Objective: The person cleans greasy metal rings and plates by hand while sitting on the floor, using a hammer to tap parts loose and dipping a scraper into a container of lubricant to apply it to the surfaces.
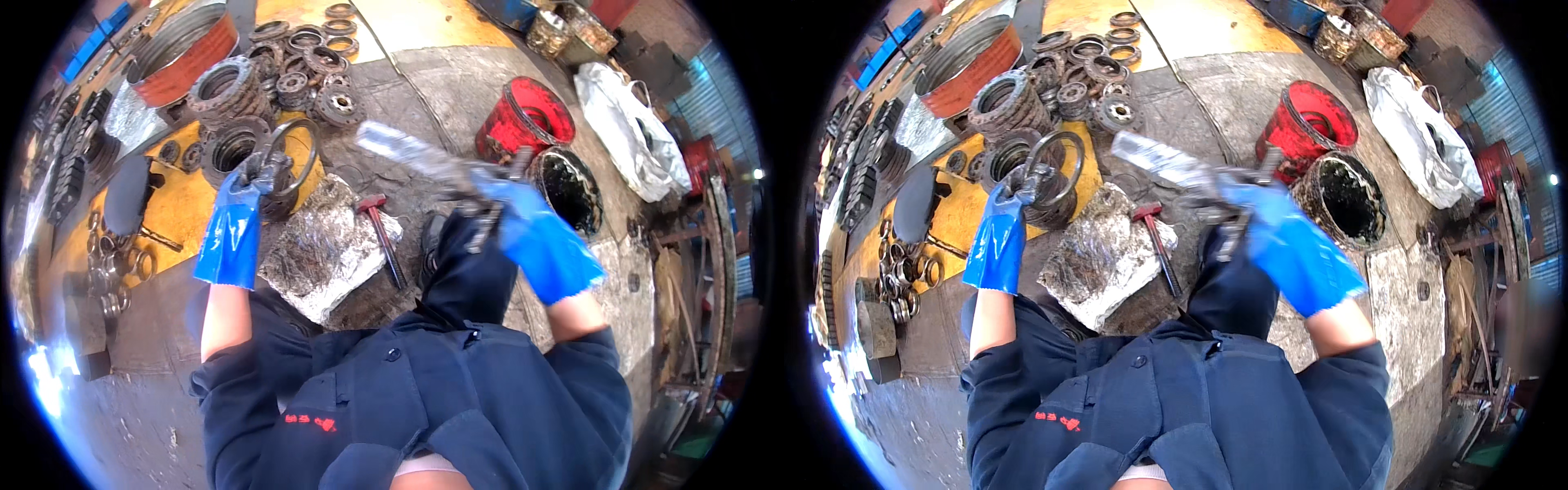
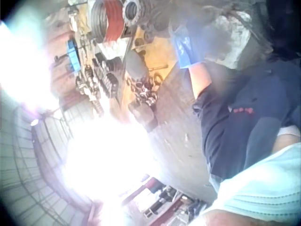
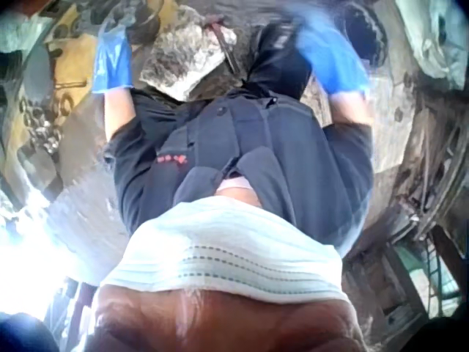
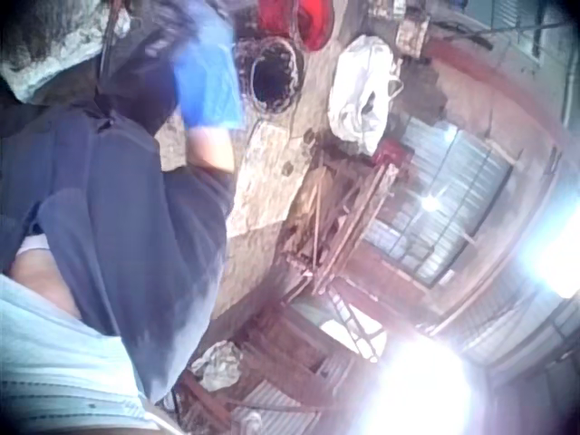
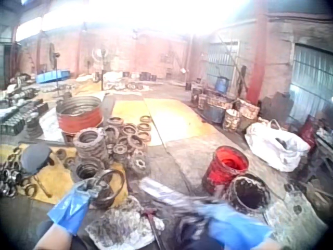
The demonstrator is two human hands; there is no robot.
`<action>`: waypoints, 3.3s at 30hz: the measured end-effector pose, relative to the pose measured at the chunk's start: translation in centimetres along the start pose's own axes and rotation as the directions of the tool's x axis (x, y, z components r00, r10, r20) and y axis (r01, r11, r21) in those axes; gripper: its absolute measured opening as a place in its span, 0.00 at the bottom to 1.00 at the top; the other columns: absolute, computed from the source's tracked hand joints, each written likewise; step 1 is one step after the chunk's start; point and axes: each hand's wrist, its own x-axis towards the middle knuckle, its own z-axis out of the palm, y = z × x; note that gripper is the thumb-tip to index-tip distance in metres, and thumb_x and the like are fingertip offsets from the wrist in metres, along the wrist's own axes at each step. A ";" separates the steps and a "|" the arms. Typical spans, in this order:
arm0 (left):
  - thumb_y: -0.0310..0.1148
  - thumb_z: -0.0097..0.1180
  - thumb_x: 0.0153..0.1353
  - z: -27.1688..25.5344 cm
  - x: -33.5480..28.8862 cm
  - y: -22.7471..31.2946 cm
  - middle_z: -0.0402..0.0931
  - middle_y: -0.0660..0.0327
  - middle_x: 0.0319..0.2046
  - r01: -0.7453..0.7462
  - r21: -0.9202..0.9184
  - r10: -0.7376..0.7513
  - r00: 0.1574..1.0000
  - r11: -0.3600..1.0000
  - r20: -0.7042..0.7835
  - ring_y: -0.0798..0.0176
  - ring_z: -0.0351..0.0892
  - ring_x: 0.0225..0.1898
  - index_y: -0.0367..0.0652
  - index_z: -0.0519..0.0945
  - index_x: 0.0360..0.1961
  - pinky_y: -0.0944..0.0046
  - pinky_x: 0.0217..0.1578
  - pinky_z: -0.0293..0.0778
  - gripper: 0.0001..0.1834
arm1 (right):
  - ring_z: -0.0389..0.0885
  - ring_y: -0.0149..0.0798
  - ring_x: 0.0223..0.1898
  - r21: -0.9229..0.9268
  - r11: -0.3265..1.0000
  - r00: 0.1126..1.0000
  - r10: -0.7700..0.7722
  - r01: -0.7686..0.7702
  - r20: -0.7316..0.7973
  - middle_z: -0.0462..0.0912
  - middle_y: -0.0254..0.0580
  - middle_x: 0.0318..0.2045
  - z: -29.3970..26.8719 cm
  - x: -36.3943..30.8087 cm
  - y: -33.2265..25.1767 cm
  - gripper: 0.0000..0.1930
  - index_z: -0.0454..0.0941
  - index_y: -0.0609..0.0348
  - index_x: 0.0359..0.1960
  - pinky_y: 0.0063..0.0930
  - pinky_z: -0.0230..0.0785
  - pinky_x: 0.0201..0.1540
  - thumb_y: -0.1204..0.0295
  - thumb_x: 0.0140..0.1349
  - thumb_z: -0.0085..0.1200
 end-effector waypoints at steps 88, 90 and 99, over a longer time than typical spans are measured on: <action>0.28 0.56 0.67 -11.1 0.6 2.1 0.83 0.50 0.49 0.492 0.741 -0.153 0.864 0.457 -0.480 0.60 0.83 0.51 0.33 0.80 0.54 0.63 0.55 0.74 0.16 | 0.75 0.50 0.61 -0.725 -0.575 0.869 -0.048 0.380 0.493 0.77 0.46 0.60 16.4 73.6 19.7 0.21 0.72 0.45 0.64 0.43 0.71 0.62 0.60 0.72 0.43; 0.28 0.56 0.67 -11.6 0.6 1.8 0.83 0.50 0.49 0.518 0.730 -0.164 0.849 0.446 -0.502 0.60 0.83 0.51 0.33 0.80 0.54 0.63 0.55 0.75 0.16 | 0.75 0.56 0.61 -0.912 -0.283 0.927 -0.144 0.297 0.346 0.76 0.46 0.60 17.7 75.6 21.4 0.22 0.71 0.41 0.65 0.48 0.70 0.63 0.56 0.73 0.42; 0.28 0.56 0.67 -11.8 1.4 -0.4 0.83 0.50 0.49 0.583 0.693 -0.210 0.808 0.424 -0.551 0.60 0.83 0.50 0.33 0.80 0.54 0.63 0.54 0.75 0.16 | 0.78 0.47 0.62 -0.434 -0.843 0.921 0.166 0.318 0.353 0.79 0.43 0.61 19.4 78.1 22.1 0.21 0.77 0.48 0.63 0.45 0.72 0.61 0.61 0.73 0.42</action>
